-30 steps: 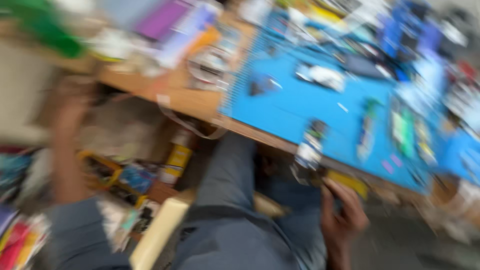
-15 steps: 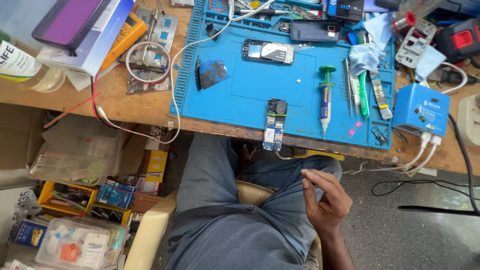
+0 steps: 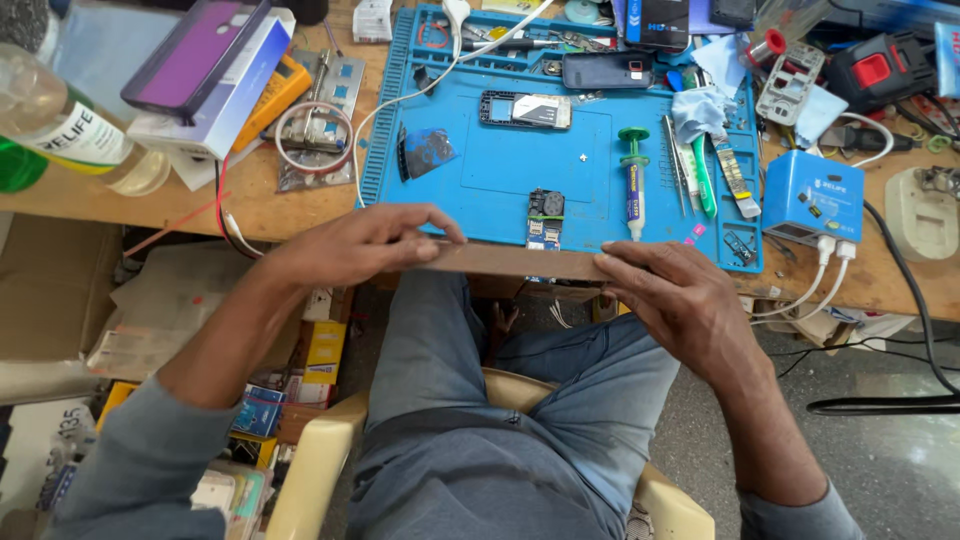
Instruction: The person cleans a small circuit board with a cloth, applies adhesive from a syringe, and secures it to a wooden block. They then use a soldering iron and tweezers to attach a metal strip to the board, followed by using a hot air gun to heat the assembly.
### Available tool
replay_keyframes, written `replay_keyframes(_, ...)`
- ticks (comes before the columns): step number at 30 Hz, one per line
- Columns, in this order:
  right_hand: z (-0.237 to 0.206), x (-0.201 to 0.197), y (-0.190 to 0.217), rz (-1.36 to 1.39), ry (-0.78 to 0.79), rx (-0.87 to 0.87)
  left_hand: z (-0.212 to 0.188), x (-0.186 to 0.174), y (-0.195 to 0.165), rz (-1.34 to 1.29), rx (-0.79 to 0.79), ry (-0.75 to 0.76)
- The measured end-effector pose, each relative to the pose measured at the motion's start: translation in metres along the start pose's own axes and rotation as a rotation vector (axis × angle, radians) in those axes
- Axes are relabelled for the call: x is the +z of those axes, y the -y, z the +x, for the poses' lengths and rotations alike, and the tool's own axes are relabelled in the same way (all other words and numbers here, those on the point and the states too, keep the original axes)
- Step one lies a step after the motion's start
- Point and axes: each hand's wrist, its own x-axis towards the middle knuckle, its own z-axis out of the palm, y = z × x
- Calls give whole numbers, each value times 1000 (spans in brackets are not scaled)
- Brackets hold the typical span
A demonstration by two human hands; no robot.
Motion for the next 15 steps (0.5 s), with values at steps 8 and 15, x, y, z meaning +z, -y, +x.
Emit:
replay_keyframes(8,4,34,-26,149,-52,90,19,-9,-3,677,174,-205)
replay_keyframes(15,13,45,-30,31,-84,78,20,0,16,822,263,-376)
